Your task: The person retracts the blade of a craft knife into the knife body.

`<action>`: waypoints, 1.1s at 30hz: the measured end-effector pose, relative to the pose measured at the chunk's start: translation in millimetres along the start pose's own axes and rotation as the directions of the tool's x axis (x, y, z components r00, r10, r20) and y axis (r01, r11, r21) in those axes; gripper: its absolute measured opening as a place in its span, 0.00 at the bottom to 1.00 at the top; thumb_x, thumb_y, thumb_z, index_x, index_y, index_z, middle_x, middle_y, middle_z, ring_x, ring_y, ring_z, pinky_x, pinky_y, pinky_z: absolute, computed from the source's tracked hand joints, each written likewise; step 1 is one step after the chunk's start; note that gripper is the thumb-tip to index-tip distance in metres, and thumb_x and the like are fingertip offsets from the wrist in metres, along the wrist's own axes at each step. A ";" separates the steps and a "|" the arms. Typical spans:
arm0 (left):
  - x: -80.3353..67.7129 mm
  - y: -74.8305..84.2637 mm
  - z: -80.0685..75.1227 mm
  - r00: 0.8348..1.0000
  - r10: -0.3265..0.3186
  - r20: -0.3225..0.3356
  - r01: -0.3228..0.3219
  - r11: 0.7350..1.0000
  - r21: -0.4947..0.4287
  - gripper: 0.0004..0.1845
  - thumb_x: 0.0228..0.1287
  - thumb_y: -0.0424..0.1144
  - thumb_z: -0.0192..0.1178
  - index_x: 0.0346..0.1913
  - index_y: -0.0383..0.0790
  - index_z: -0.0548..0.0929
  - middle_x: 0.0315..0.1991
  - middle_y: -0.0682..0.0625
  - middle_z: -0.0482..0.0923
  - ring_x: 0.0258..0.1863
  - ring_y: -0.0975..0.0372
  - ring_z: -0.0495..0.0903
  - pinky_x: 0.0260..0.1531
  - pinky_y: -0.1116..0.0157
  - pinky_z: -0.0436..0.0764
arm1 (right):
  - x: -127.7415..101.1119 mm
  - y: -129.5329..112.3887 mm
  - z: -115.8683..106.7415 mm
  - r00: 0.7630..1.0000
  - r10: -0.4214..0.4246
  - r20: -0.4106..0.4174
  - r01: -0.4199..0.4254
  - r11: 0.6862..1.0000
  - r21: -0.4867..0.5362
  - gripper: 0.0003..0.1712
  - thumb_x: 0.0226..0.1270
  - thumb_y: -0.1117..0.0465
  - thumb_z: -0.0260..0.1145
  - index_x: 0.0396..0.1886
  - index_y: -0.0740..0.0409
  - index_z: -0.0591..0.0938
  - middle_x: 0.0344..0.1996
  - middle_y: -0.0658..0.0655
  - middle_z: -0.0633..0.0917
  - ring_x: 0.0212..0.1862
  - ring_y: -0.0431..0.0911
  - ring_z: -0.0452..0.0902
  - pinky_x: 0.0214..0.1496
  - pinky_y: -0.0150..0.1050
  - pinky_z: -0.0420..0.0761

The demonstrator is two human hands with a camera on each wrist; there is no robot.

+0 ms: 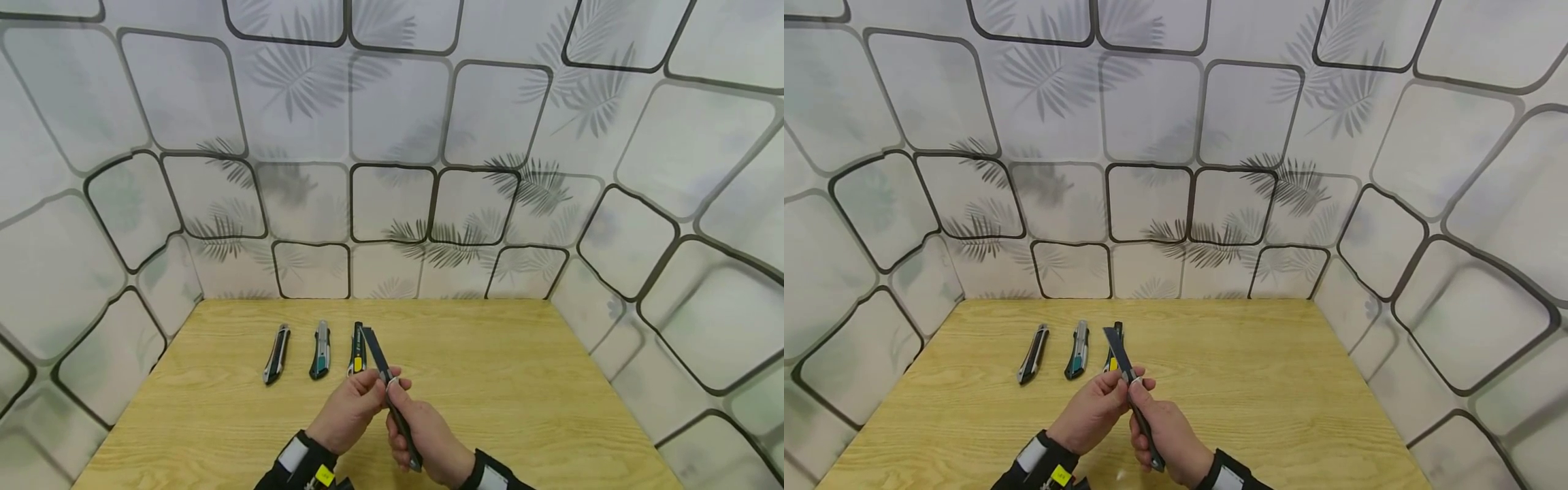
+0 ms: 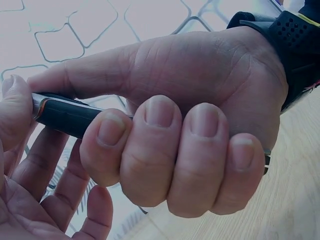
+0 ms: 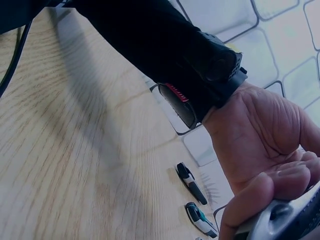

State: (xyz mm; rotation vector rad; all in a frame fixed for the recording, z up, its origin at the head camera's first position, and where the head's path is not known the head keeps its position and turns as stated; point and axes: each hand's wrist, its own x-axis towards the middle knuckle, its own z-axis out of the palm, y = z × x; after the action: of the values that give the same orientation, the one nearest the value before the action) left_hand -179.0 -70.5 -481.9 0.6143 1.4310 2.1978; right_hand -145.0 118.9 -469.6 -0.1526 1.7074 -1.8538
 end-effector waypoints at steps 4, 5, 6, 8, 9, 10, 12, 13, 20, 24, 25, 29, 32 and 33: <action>-0.7 0.9 -0.5 1.000 -0.004 -0.004 0.004 1.000 -0.031 0.14 0.84 0.49 0.53 0.61 0.62 0.87 0.56 0.65 0.90 0.66 0.70 0.81 0.71 0.67 0.72 | 0.5 -1.5 0.2 1.000 0.007 0.002 -0.007 1.000 0.000 0.39 0.76 0.22 0.52 0.23 0.50 0.74 0.15 0.43 0.70 0.15 0.37 0.66 0.21 0.32 0.74; -1.0 0.8 -0.6 1.000 -0.006 -0.006 0.005 0.999 -0.039 0.14 0.84 0.50 0.53 0.61 0.61 0.87 0.56 0.65 0.90 0.66 0.70 0.81 0.71 0.67 0.72 | 0.5 -1.7 0.4 1.000 0.009 0.000 -0.009 1.000 0.001 0.39 0.75 0.22 0.53 0.24 0.51 0.74 0.15 0.43 0.70 0.15 0.37 0.66 0.21 0.32 0.74; -1.2 0.7 -0.6 1.000 -0.006 -0.008 0.006 0.999 -0.048 0.15 0.84 0.50 0.54 0.61 0.61 0.87 0.56 0.64 0.90 0.65 0.70 0.81 0.70 0.67 0.72 | 0.5 -1.9 0.4 1.000 0.010 -0.002 -0.010 1.000 0.000 0.39 0.75 0.22 0.54 0.24 0.51 0.74 0.15 0.43 0.70 0.15 0.37 0.66 0.21 0.32 0.74; -1.7 0.8 -0.5 1.000 -0.012 -0.019 0.010 0.998 -0.062 0.15 0.83 0.51 0.54 0.61 0.61 0.87 0.55 0.64 0.90 0.65 0.70 0.82 0.70 0.67 0.73 | 0.8 -2.1 0.4 1.000 0.009 -0.003 -0.009 1.000 -0.001 0.38 0.75 0.23 0.55 0.25 0.51 0.75 0.16 0.43 0.70 0.15 0.37 0.66 0.20 0.31 0.74; -1.9 1.0 -0.4 1.000 -0.014 -0.023 0.012 0.998 -0.069 0.15 0.83 0.51 0.54 0.62 0.60 0.87 0.55 0.64 0.90 0.65 0.70 0.82 0.70 0.67 0.73 | 0.9 -2.2 0.4 1.000 0.007 -0.001 -0.007 1.000 -0.001 0.38 0.75 0.23 0.55 0.26 0.51 0.75 0.16 0.44 0.70 0.16 0.37 0.66 0.20 0.31 0.74; -2.1 0.9 -0.6 1.000 -0.016 -0.027 0.014 0.997 -0.075 0.16 0.83 0.51 0.54 0.62 0.60 0.87 0.55 0.64 0.90 0.65 0.70 0.82 0.70 0.66 0.73 | 0.8 -2.4 0.6 1.000 0.004 0.001 -0.004 1.000 -0.002 0.37 0.75 0.23 0.55 0.26 0.51 0.75 0.16 0.44 0.70 0.16 0.37 0.66 0.21 0.31 0.74; -2.3 0.9 -0.7 0.999 -0.017 -0.035 0.014 0.996 -0.087 0.16 0.83 0.51 0.54 0.63 0.58 0.86 0.55 0.63 0.90 0.64 0.69 0.82 0.69 0.66 0.73 | 1.0 -2.6 0.5 1.000 -0.007 0.008 0.007 1.000 -0.006 0.37 0.76 0.24 0.55 0.27 0.52 0.75 0.17 0.44 0.70 0.16 0.37 0.66 0.21 0.32 0.74; -2.5 0.8 -0.8 0.999 -0.017 -0.037 0.014 0.996 -0.091 0.17 0.83 0.51 0.53 0.63 0.58 0.86 0.55 0.63 0.90 0.64 0.69 0.82 0.69 0.66 0.74 | 1.0 -2.7 0.5 1.000 -0.011 0.013 0.011 1.000 -0.007 0.37 0.76 0.24 0.55 0.28 0.52 0.75 0.17 0.44 0.71 0.16 0.37 0.66 0.21 0.32 0.74; -3.8 -0.3 -2.9 0.998 -0.024 -0.058 0.018 0.994 -0.110 0.17 0.85 0.51 0.50 0.63 0.58 0.86 0.56 0.61 0.90 0.61 0.68 0.82 0.64 0.67 0.76 | 0.9 -2.9 -0.8 0.999 -0.024 0.042 0.024 1.000 -0.004 0.33 0.78 0.27 0.56 0.33 0.53 0.77 0.20 0.44 0.72 0.18 0.37 0.68 0.22 0.31 0.75; -5.0 -0.6 -3.9 0.996 -0.036 -0.085 0.025 0.991 -0.128 0.18 0.85 0.51 0.49 0.63 0.58 0.86 0.56 0.61 0.90 0.59 0.67 0.82 0.63 0.66 0.74 | 2.1 -1.9 -1.8 0.997 -0.039 0.068 0.039 0.999 0.008 0.31 0.79 0.29 0.56 0.37 0.53 0.77 0.21 0.44 0.73 0.19 0.37 0.69 0.23 0.30 0.75; -5.2 -0.7 -4.1 0.995 -0.038 -0.091 0.026 0.991 -0.130 0.18 0.85 0.51 0.49 0.63 0.58 0.86 0.56 0.61 0.90 0.60 0.67 0.82 0.64 0.65 0.74 | 2.3 -1.6 -1.9 0.996 -0.045 0.077 0.044 0.999 0.012 0.31 0.80 0.30 0.56 0.39 0.53 0.77 0.22 0.44 0.73 0.19 0.37 0.69 0.23 0.30 0.76; -5.8 -0.6 -4.7 0.993 -0.041 -0.114 0.023 0.988 -0.151 0.18 0.85 0.52 0.49 0.63 0.56 0.86 0.56 0.61 0.91 0.60 0.67 0.83 0.65 0.66 0.75 | 3.1 -1.5 -2.5 0.992 -0.063 0.113 0.059 0.998 0.033 0.29 0.83 0.33 0.55 0.44 0.55 0.76 0.23 0.44 0.73 0.20 0.36 0.70 0.24 0.30 0.76; -6.3 -0.2 -5.2 0.991 -0.041 -0.130 0.019 0.987 -0.161 0.19 0.85 0.52 0.48 0.63 0.55 0.86 0.56 0.60 0.91 0.59 0.67 0.84 0.65 0.67 0.77 | 3.0 -2.1 -2.7 0.988 -0.072 0.138 0.068 0.997 0.038 0.27 0.85 0.36 0.54 0.47 0.56 0.75 0.25 0.44 0.74 0.22 0.36 0.71 0.25 0.30 0.77; -6.5 0.0 -5.4 0.990 -0.040 -0.135 0.018 0.987 -0.163 0.19 0.85 0.52 0.48 0.63 0.54 0.86 0.55 0.60 0.91 0.58 0.68 0.84 0.64 0.67 0.77 | 3.0 -2.4 -2.8 0.986 -0.076 0.146 0.071 0.997 0.036 0.27 0.85 0.37 0.53 0.48 0.57 0.75 0.25 0.44 0.74 0.22 0.37 0.71 0.26 0.30 0.77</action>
State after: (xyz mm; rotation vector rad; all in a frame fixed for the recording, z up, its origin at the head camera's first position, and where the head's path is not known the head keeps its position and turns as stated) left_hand -176.9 -78.2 -484.7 0.3895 1.3017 2.3434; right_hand -149.6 119.9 -468.8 -0.3354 1.5909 -1.8722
